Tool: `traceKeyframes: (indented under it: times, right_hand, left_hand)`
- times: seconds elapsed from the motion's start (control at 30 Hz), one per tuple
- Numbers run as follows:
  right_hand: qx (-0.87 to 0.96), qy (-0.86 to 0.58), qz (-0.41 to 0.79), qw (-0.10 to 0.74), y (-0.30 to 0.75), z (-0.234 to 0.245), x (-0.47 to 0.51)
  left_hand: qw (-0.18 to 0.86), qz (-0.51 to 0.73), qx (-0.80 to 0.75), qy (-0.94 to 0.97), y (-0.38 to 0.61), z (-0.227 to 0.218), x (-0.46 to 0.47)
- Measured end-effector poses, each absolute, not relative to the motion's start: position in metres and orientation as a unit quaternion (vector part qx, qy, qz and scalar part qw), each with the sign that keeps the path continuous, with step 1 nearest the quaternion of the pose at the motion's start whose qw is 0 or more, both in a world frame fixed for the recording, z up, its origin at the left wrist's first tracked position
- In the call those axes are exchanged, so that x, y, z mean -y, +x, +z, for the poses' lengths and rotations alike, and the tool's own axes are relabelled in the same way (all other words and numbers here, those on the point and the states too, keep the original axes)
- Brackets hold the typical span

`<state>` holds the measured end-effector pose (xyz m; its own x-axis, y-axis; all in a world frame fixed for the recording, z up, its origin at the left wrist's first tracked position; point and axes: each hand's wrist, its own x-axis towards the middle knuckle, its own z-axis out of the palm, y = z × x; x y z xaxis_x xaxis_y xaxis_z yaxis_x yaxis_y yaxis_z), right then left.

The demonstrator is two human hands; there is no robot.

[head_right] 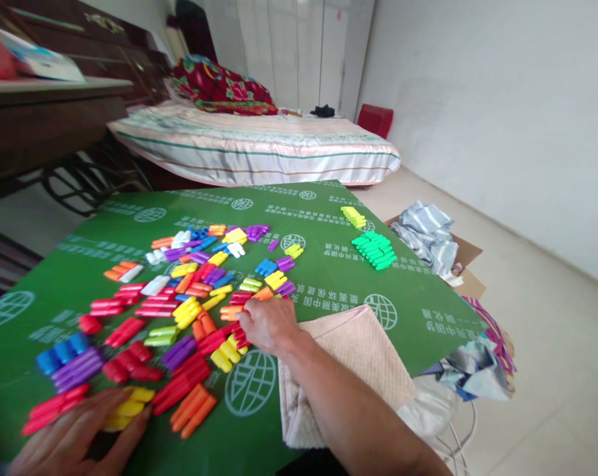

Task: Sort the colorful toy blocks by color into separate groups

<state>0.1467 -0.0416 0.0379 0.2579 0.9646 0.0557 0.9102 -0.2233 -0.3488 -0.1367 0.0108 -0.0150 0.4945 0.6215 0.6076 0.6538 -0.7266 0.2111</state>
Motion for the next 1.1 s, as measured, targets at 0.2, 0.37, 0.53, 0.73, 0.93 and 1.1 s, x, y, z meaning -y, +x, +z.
traceKeyframes:
  times: [0.2,0.37,0.53,0.73,0.93,1.1]
  right_hand:
    - [0.598,-0.784,0.086,0.143,0.143,0.032,0.048]
    - [0.599,-0.784,0.078,0.14,0.142,0.025,0.052]
    - [0.594,-0.786,0.079,0.152,0.142,0.021,0.054]
    - [0.586,-0.769,0.097,0.236,0.147,0.011,0.056]
    - [0.58,-0.747,0.119,0.304,0.15,0.006,0.058]
    - [0.583,-0.738,0.122,0.316,0.15,0.006,0.057]
  left_hand:
    - [0.083,-0.321,0.336,-0.882,-0.125,0.008,0.009]
    - [0.062,-0.315,0.377,-0.869,-0.127,0.006,0.023]
    - [0.046,-0.306,0.399,-0.863,-0.126,0.005,0.029]
    - [0.055,-0.308,0.407,-0.858,-0.126,0.005,0.029]
    - [0.064,-0.301,0.415,-0.856,-0.129,0.002,0.03]
    - [0.075,-0.305,0.412,-0.855,-0.129,0.003,0.029]
